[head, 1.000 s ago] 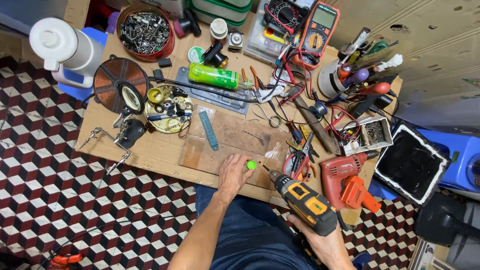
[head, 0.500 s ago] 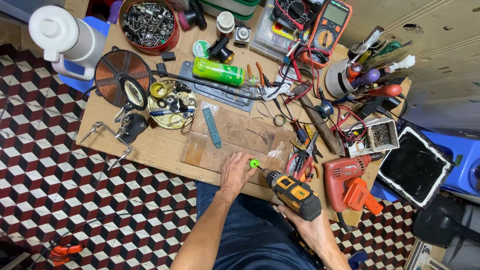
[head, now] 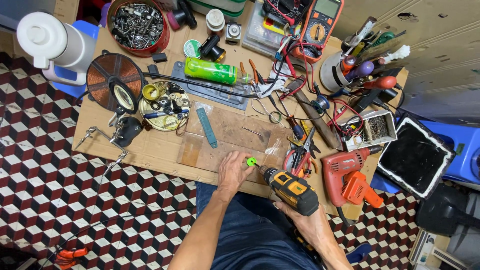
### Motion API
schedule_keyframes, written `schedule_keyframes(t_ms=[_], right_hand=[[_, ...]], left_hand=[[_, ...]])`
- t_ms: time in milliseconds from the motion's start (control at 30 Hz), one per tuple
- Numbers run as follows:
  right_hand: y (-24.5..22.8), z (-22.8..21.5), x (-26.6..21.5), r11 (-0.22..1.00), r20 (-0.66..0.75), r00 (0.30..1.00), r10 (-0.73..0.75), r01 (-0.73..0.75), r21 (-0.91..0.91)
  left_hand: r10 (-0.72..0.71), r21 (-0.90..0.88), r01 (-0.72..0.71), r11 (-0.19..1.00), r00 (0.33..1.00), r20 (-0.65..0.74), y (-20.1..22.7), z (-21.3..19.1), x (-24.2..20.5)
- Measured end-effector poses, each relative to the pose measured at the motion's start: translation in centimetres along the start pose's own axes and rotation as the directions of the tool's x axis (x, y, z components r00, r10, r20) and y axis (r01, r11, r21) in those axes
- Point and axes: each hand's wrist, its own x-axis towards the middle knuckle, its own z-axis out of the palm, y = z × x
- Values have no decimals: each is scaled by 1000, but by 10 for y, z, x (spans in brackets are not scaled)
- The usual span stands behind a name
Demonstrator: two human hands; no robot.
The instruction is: The user is using a power drill to make a hole in a small plastic cap.
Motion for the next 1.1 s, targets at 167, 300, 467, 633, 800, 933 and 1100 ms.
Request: schedule_keyframes(t_ms=[167,300,467,633,800,933,1100], right_hand=[[-2,-1,-1,997,6,999,47,-46,-68],[-3,-1,-4,985,39,999,22,-15,-169],[9,8,-9,944,29,999,-35,43,-327],[-6,15,-16,938,69,995,-73,92,-335],[-12,22,-16,903,88,976,-201,219,-369],[-22,21,-8,911,80,981,-179,196,-364],[-34,20,1,896,72,997,1,31,-444]], left_hand=[[-14,4,14,1000,1000,17,0,1,0],[-19,-2,19,1000,1000,22,0,2,1],[4,2,-4,1000,1000,7,4,1,-1],[-19,13,18,1000,999,48,8,-4,0],[2,30,-4,1000,999,52,10,-5,1],[11,32,-12,999,1000,21,12,-8,2],[1,25,-1,1000,1000,-4,14,-10,2]])
